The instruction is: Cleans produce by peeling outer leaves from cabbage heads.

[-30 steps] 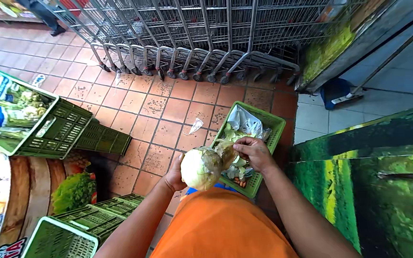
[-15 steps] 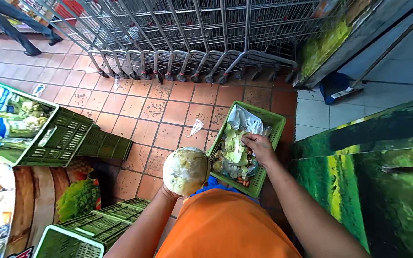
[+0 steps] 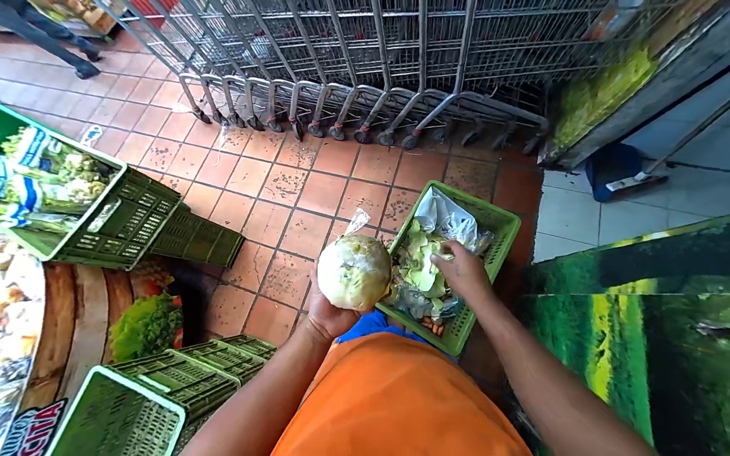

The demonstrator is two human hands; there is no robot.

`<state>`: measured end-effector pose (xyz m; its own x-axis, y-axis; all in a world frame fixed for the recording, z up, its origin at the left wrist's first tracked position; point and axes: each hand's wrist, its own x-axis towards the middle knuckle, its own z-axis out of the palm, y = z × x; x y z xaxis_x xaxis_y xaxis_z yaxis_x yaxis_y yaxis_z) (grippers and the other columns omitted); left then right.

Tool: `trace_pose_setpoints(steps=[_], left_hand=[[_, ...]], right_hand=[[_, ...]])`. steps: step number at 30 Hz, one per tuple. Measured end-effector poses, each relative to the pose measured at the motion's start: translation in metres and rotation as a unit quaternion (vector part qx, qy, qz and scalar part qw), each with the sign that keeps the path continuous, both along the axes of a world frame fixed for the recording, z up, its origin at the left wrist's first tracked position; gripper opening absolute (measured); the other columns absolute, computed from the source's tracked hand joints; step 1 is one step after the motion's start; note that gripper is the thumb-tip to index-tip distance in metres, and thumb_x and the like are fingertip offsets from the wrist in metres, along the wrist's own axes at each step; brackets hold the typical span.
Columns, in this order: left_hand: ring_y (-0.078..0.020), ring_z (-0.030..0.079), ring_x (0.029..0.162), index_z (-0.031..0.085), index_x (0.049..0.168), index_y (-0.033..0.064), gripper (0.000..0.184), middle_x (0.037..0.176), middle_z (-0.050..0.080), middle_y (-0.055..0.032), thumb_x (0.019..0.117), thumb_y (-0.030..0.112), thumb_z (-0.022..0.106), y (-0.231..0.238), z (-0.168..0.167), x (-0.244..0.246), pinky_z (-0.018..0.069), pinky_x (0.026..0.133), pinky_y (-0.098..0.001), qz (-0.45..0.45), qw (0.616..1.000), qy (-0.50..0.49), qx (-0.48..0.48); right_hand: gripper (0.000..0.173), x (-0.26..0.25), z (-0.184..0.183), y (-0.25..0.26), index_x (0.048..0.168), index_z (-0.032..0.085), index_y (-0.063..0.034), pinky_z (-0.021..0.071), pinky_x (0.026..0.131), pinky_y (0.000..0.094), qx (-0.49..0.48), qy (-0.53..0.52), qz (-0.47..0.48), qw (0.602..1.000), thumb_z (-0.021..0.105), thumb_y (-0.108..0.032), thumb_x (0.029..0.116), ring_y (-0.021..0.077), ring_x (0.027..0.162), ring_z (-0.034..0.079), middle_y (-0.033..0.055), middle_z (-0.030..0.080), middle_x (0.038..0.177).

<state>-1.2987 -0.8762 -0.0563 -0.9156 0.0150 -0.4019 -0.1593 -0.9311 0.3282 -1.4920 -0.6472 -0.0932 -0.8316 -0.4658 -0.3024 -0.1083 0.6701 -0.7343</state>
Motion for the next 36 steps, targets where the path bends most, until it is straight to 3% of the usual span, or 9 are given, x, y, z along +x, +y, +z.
trace_pose_setpoints(steps=[3, 6, 9, 14, 20, 24, 28, 33, 36], left_hand=[[-0.0290, 0.068, 0.107, 0.060, 0.136, 0.0243, 0.098, 0.125, 0.068, -0.0128, 0.0727, 0.097, 0.041, 0.006, 0.009, -0.005, 0.0602, 0.081, -0.0461, 0.017, 0.998, -0.007, -0.059], [-0.0257, 0.068, 0.108, 0.061, 0.134, 0.0253, 0.091, 0.123, 0.068, -0.0087, 0.0752, 0.093, 0.048, 0.015, 0.014, -0.013, 0.0592, 0.086, -0.0470, 0.040, 0.994, -0.015, -0.104], [-0.0262, 0.068, 0.108, 0.060, 0.135, 0.0243, 0.089, 0.124, 0.068, -0.0093, 0.0746, 0.089, 0.055, 0.022, 0.018, -0.018, 0.0592, 0.086, -0.0481, 0.049, 0.989, -0.034, -0.136], [-0.0279, 0.066, 0.114, 0.056, 0.138, 0.0227, 0.090, 0.127, 0.066, -0.0100, 0.0731, 0.085, 0.063, 0.028, 0.020, -0.022, 0.0573, 0.091, -0.0525, 0.068, 0.977, -0.059, -0.195], [-0.0221, 0.067, 0.110, 0.056, 0.136, 0.0216, 0.088, 0.121, 0.069, -0.0067, 0.0726, 0.080, 0.070, 0.031, 0.020, -0.021, 0.0575, 0.093, -0.0466, 0.078, 0.958, -0.064, -0.268], [-0.0250, 0.066, 0.112, 0.041, 0.145, 0.0204, 0.100, 0.126, 0.066, -0.0104, 0.0698, 0.077, 0.076, 0.030, 0.012, -0.023, 0.0573, 0.092, -0.0462, 0.085, 0.939, -0.071, -0.327], [-0.0297, 0.068, 0.108, 0.035, 0.146, 0.0139, 0.111, 0.122, 0.065, -0.0172, 0.0633, 0.071, 0.084, 0.029, 0.005, -0.032, 0.0587, 0.090, -0.0489, 0.115, 0.937, -0.082, -0.319], [-0.0268, 0.067, 0.109, 0.043, 0.142, 0.0172, 0.083, 0.123, 0.066, -0.0127, 0.0815, 0.066, 0.072, 0.036, 0.011, -0.033, 0.0578, 0.091, -0.0481, 0.114, 0.944, -0.105, -0.291], [-0.0283, 0.066, 0.112, 0.054, 0.139, 0.0190, 0.079, 0.124, 0.067, -0.0113, 0.0844, 0.075, 0.061, 0.035, 0.016, -0.029, 0.0572, 0.092, -0.0529, 0.103, 0.965, -0.089, -0.223]], right_hand=[[0.037, 0.058, 0.067, -0.012, 0.111, 0.069, -0.0123, 0.0631, 0.071, 0.0443, -0.125, 0.041, 0.058, 0.990, 0.072, -0.046, 0.0946, 0.0174, 0.081, 0.071, 0.0025, 0.072, 0.097], [0.030, 0.082, 0.088, -0.024, 0.099, 0.072, -0.0147, 0.0614, 0.071, 0.0310, -0.174, 0.200, 0.094, 0.959, 0.076, -0.043, 0.0891, 0.0091, 0.083, 0.068, -0.0022, 0.069, 0.094], [0.028, 0.078, 0.088, -0.028, 0.097, 0.073, -0.0136, 0.0611, 0.070, 0.0319, -0.145, 0.268, 0.106, 0.947, 0.075, -0.040, 0.0886, 0.0111, 0.082, 0.069, -0.0007, 0.070, 0.093], [0.020, 0.070, 0.088, -0.019, 0.093, 0.073, -0.0150, 0.0620, 0.069, 0.0336, -0.099, 0.224, 0.091, 0.965, 0.075, -0.034, 0.0862, 0.0096, 0.079, 0.070, -0.0033, 0.072, 0.088], [0.016, 0.070, 0.085, -0.018, 0.088, 0.074, -0.0143, 0.0596, 0.061, 0.0392, -0.034, 0.233, 0.069, 0.969, 0.073, -0.030, 0.0845, 0.0145, 0.072, 0.070, -0.0009, 0.072, 0.082], [0.015, 0.072, 0.076, -0.021, 0.085, 0.072, -0.0124, 0.0581, 0.059, 0.0428, 0.009, 0.223, 0.029, 0.974, 0.070, -0.027, 0.0862, 0.0179, 0.068, 0.069, 0.0016, 0.069, 0.075], [0.012, 0.066, 0.067, -0.022, 0.079, 0.069, -0.0128, 0.0549, 0.054, 0.0412, -0.019, 0.214, 0.007, 0.977, 0.069, -0.023, 0.0856, 0.0163, 0.062, 0.065, 0.0004, 0.065, 0.068], [0.012, 0.059, 0.064, -0.023, 0.078, 0.070, -0.0131, 0.0520, 0.053, 0.0449, -0.038, 0.178, -0.034, 0.983, 0.067, -0.021, 0.0857, 0.0189, 0.061, 0.064, 0.0013, 0.065, 0.069], [0.017, 0.037, 0.055, -0.006, 0.092, 0.073, -0.0058, 0.0518, 0.056, 0.0485, -0.099, 0.008, -0.097, 0.990, 0.062, -0.019, 0.0954, 0.0233, 0.062, 0.062, 0.0081, 0.065, 0.071]])
